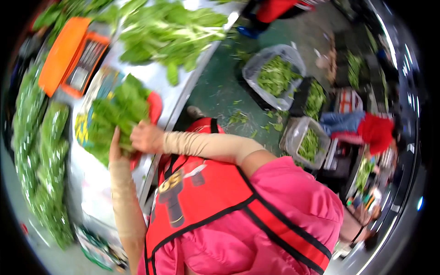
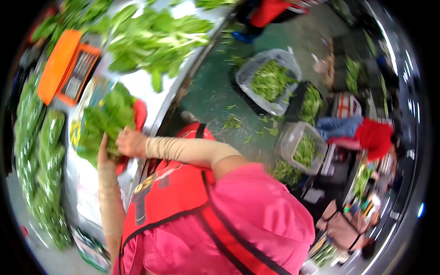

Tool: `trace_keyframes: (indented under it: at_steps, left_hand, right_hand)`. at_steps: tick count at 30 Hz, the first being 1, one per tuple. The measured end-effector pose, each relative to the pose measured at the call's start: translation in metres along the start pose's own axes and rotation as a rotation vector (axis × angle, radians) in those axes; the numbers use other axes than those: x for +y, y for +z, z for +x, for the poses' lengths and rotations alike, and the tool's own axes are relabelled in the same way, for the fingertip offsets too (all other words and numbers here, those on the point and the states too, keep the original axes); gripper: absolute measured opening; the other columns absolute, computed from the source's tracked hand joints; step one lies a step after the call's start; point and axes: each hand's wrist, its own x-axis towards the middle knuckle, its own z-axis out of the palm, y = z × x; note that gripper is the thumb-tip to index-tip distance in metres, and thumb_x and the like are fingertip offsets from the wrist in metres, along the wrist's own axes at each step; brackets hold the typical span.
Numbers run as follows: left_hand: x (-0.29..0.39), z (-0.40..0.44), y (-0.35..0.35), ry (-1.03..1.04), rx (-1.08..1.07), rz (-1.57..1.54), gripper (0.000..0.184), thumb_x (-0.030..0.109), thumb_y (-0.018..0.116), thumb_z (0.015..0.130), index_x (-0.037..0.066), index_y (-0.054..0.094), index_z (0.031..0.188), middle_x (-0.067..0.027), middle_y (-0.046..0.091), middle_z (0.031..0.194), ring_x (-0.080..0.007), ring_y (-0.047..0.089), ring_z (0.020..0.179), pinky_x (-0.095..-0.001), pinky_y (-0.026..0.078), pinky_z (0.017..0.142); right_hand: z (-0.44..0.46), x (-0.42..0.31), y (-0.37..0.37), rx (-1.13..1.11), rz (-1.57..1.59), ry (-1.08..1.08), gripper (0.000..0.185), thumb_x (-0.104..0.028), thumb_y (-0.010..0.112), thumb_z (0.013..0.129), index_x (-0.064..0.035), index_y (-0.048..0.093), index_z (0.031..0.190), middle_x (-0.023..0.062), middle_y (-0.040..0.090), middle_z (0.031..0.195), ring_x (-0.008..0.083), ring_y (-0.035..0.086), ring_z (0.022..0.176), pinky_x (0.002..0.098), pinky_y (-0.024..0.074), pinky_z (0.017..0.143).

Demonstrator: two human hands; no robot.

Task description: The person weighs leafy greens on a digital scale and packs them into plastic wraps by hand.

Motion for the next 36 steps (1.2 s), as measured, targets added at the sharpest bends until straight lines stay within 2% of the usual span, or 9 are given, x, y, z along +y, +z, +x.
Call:
trace_keyframes:
  at_steps: [3, 9, 10, 20, 26, 29, 30, 31, 36]
  left_hand:
    - [0.004, 0.001, -0.004, -0.062, -0.028, -0.002, 0.047, 0.035, 0.055, 0.089, 0.007, 0.048, 0.125, -0.0096, 0.054, 0.124, -0.0254, 0.052, 0.112, -0.0419, 0.042, 0.096]
    - [0.011, 0.004, -0.01, -0.167, -0.081, 0.122, 0.056, 0.049, 0.051, 0.086, 0.009, 0.05, 0.125, -0.0078, 0.055, 0.121, -0.0249, 0.054, 0.108, -0.0432, 0.045, 0.091]
    - [0.012, 0.01, -0.015, -0.144, -0.1, 0.146, 0.057, 0.051, 0.05, 0.086, 0.009, 0.049, 0.126, -0.0084, 0.055, 0.122, -0.0252, 0.054, 0.108, -0.0441, 0.045, 0.092]
    - [0.018, 0.013, -0.02, -0.19, -0.003, 0.208, 0.061, 0.053, 0.055, 0.082, 0.011, 0.048, 0.126, -0.0083, 0.054, 0.122, -0.0265, 0.053, 0.107, -0.0436, 0.045, 0.088]
    - [0.022, 0.022, -0.034, -0.244, 0.062, 0.181, 0.066, 0.056, 0.059, 0.077, 0.013, 0.05, 0.126, -0.0058, 0.054, 0.122, -0.0241, 0.053, 0.107, -0.0458, 0.044, 0.087]
    - [0.007, 0.009, -0.023, -0.091, -0.075, 0.202, 0.067, 0.056, 0.06, 0.076, 0.012, 0.051, 0.126, -0.0056, 0.055, 0.123, -0.0242, 0.053, 0.108, -0.0434, 0.045, 0.087]
    - [0.008, 0.016, -0.031, -0.082, -0.05, 0.198, 0.068, 0.056, 0.06, 0.076, 0.012, 0.05, 0.126, -0.0056, 0.054, 0.123, -0.0246, 0.053, 0.108, -0.0422, 0.046, 0.087]
    - [0.011, -0.004, -0.009, -0.133, -0.089, 0.146, 0.055, 0.043, 0.057, 0.086, 0.004, 0.049, 0.124, -0.0111, 0.055, 0.12, -0.0243, 0.054, 0.106, -0.0372, 0.042, 0.095]
    - [0.007, -0.011, -0.005, -0.064, -0.115, 0.197, 0.055, 0.043, 0.056, 0.086, 0.004, 0.049, 0.125, -0.0112, 0.055, 0.12, -0.0242, 0.054, 0.106, -0.0373, 0.042, 0.094]
  right_hand:
    - [0.002, 0.001, -0.003, 0.025, 0.074, -0.01, 0.01, -0.022, 0.055, 0.066, -0.0131, 0.049, 0.064, 0.0013, 0.048, 0.073, 0.0191, 0.049, 0.076, 0.0352, 0.0384, 0.067]
    - [0.0, -0.009, 0.013, 0.178, 0.048, -0.052, 0.01, -0.02, 0.057, 0.068, -0.0126, 0.051, 0.065, 0.0017, 0.051, 0.069, 0.0206, 0.051, 0.073, 0.038, 0.038, 0.069]
    - [0.0, -0.013, 0.005, 0.099, 0.015, -0.017, 0.007, -0.022, 0.056, 0.07, -0.0153, 0.055, 0.067, -0.0022, 0.053, 0.067, 0.0172, 0.053, 0.073, 0.0381, 0.0393, 0.071]
    - [0.002, -0.003, 0.003, -0.022, -0.066, 0.118, 0.009, -0.023, 0.054, 0.074, -0.0157, 0.055, 0.069, -0.0011, 0.055, 0.075, 0.0183, 0.054, 0.078, 0.0373, 0.0374, 0.069]
    - [0.006, -0.012, 0.015, 0.073, -0.067, 0.155, 0.014, -0.025, 0.054, 0.073, -0.0159, 0.055, 0.063, 0.0009, 0.058, 0.062, 0.0193, 0.057, 0.062, 0.0379, 0.0368, 0.064]
    - [0.008, -0.024, 0.021, -0.269, -0.103, 0.343, 0.017, -0.026, 0.051, 0.076, -0.0168, 0.056, 0.063, 0.0001, 0.057, 0.051, 0.0168, 0.056, 0.049, 0.0367, 0.0342, 0.061]
    - [0.007, -0.026, 0.019, -0.245, -0.067, 0.369, 0.013, -0.022, 0.053, 0.072, -0.0134, 0.051, 0.063, 0.0018, 0.055, 0.05, 0.0179, 0.053, 0.047, 0.0363, 0.0332, 0.057]
    - [0.005, -0.029, 0.028, -0.223, -0.073, 0.411, 0.013, -0.022, 0.053, 0.072, -0.0132, 0.052, 0.062, 0.0024, 0.056, 0.051, 0.0179, 0.054, 0.048, 0.0351, 0.0347, 0.056]
    - [0.008, -0.037, 0.037, -0.192, -0.086, 0.588, 0.014, -0.021, 0.053, 0.072, -0.0112, 0.055, 0.062, 0.0057, 0.058, 0.055, 0.0204, 0.06, 0.054, 0.0333, 0.0419, 0.053]
